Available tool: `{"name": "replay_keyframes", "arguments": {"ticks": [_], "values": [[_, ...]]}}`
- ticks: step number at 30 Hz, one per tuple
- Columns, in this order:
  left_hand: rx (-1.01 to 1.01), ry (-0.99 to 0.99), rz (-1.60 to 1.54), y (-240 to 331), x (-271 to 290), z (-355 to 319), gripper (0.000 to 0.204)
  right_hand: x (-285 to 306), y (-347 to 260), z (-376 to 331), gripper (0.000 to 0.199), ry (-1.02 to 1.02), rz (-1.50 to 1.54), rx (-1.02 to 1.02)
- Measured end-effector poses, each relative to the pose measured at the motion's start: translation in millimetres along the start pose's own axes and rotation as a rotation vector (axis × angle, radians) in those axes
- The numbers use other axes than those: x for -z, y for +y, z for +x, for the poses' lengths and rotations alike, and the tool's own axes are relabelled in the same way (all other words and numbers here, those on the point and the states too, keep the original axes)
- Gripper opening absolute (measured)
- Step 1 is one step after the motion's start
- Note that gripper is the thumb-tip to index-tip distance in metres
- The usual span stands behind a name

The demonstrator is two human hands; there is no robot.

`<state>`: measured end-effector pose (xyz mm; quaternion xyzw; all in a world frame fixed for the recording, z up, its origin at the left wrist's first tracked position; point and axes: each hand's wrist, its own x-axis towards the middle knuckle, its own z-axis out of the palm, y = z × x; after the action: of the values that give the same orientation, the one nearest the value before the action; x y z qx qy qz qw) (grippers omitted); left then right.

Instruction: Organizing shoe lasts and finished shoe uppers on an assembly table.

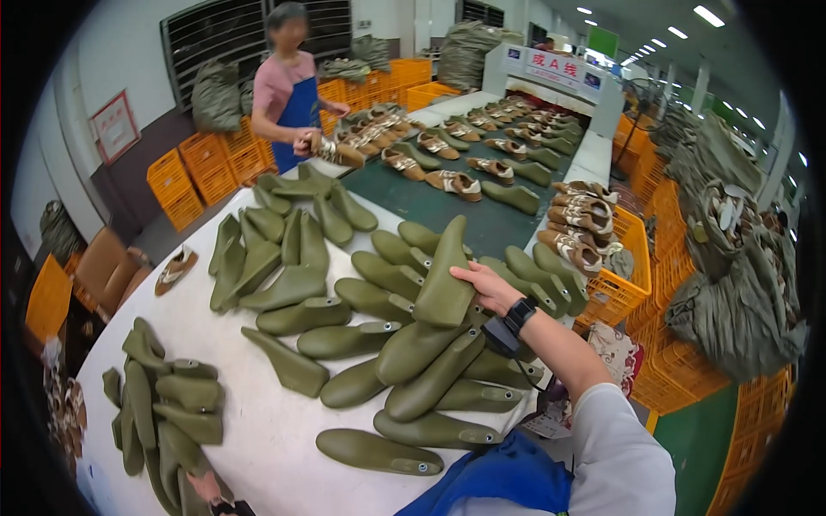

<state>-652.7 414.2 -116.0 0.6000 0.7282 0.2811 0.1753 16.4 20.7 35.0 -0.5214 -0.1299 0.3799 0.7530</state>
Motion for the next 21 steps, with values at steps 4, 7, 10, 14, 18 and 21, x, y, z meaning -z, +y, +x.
{"name": "replay_keyframes", "arguments": {"ticks": [4, 7, 10, 14, 18, 21], "values": [[-0.013, 0.075, 0.223, -7.5, 6.4, 6.0, 0.062, 10.7, 10.2, 21.9, 0.052, 0.292, -0.989, -0.11], [0.031, 0.108, 0.212, 12.1, 24.0, -19.2, 0.048, 21.5, 22.1, 25.8, 0.065, 0.332, -1.494, -0.121], [0.412, -0.367, -0.758, 91.7, 66.3, -108.7, 0.051, 38.6, 34.7, 28.5, 0.071, 0.158, -1.479, -0.115], [0.358, -0.507, -1.01, 91.6, 52.9, -128.2, 0.05, 48.8, 42.5, 14.7, 0.057, 0.086, -1.36, -0.038], [0.043, -0.754, -1.033, 183.9, 39.3, -165.1, 0.032, 50.5, 39.4, -14.3, 0.041, 0.169, -1.236, 0.256], [-0.244, -0.872, -0.823, 265.7, 6.7, -181.3, 0.034, 31.5, 41.0, -30.3, 0.036, 0.159, -1.249, 0.408]]}}
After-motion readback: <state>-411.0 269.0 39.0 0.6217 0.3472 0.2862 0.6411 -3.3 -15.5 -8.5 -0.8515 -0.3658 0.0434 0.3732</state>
